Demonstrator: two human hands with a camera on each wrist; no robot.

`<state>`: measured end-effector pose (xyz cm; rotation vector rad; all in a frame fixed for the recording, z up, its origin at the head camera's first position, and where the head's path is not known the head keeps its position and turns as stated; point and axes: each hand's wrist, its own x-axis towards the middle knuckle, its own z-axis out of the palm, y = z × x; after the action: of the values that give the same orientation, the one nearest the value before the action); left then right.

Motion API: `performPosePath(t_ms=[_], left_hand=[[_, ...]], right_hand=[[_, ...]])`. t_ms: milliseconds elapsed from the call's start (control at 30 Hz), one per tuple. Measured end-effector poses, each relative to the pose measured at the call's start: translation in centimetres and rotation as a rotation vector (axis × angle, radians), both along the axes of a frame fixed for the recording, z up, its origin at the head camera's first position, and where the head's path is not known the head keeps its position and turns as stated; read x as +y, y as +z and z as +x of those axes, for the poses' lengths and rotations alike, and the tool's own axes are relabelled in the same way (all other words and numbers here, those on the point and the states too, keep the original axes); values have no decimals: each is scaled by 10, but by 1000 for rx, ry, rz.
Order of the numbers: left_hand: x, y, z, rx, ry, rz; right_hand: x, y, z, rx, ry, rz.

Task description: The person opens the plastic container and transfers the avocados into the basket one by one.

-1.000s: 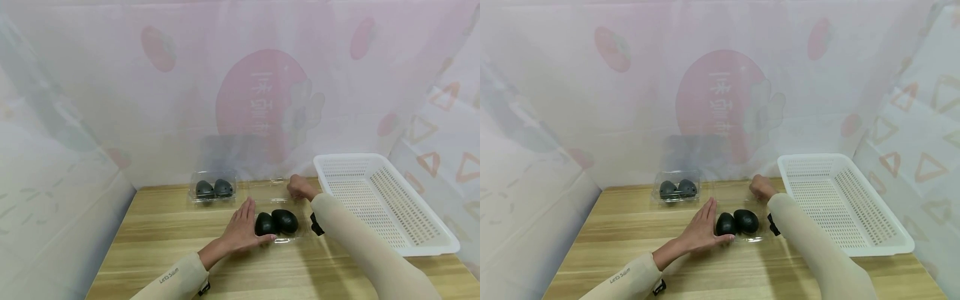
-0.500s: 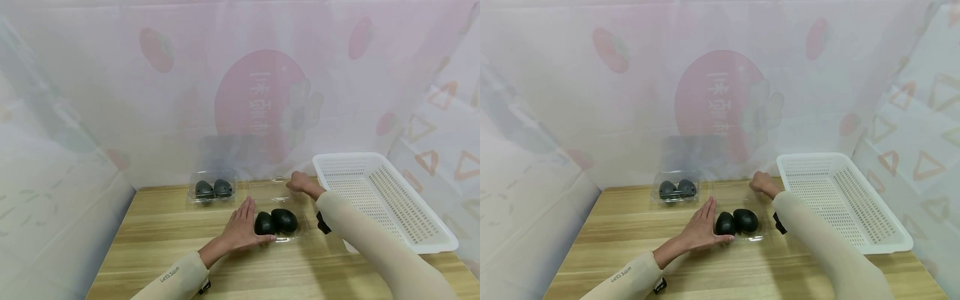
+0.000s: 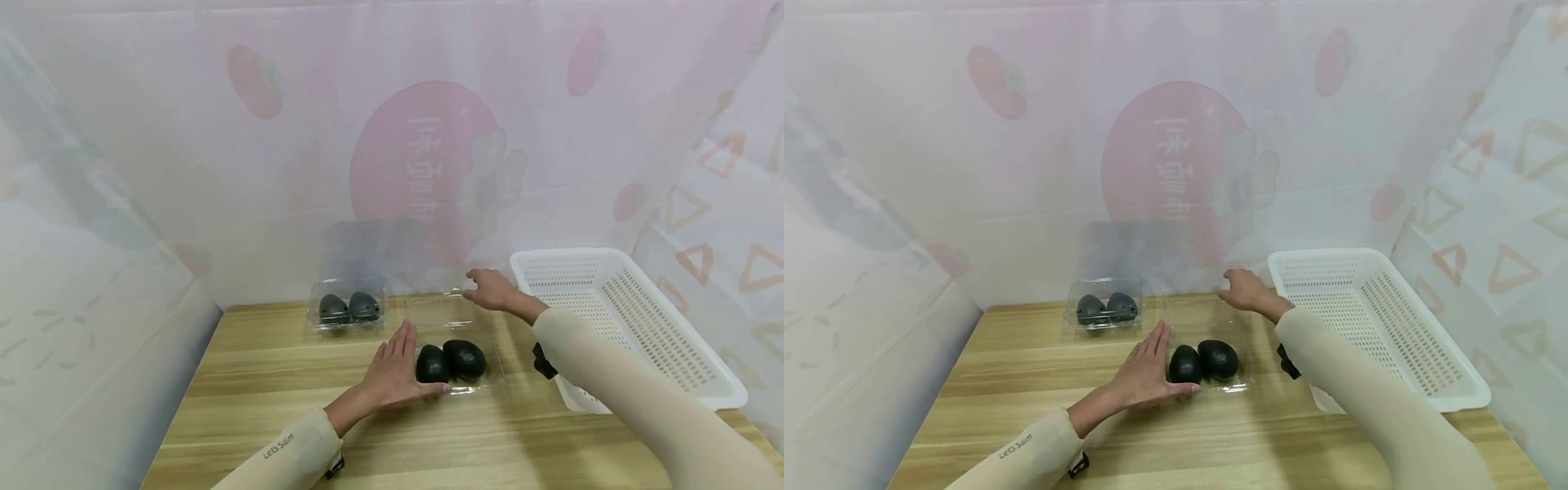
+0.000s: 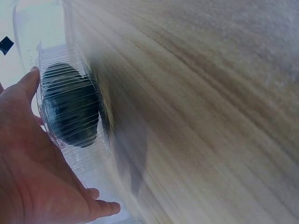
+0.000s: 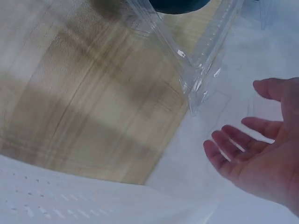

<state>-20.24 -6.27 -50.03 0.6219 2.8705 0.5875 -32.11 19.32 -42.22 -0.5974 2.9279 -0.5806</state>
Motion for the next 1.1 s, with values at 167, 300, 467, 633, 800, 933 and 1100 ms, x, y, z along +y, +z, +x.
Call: performPosePath(t_ms=[167,300,467,633,800,933,1100], left_hand=[[0,-1,-1,0,1,-7],[0,-2,-2,-2,1,-10],[2,-2,-2,-6,-2,-14],[2,-2,-2,-8,-2,-22],[1,-3,-2,-10,-3,-19],[0,-3,-2,-13,-5,-17],[1,-2,-2,-18,-6,-6]], right_hand=[[2,4,2,13,102,-12],[3,6,6,7,176,-39],[6,7,13,16,271,-57],[10,10,20,41,399,-31],[11,17,26,6,460,5],[13,22,30,2,499,28],[16,24,40,14,555,66]])
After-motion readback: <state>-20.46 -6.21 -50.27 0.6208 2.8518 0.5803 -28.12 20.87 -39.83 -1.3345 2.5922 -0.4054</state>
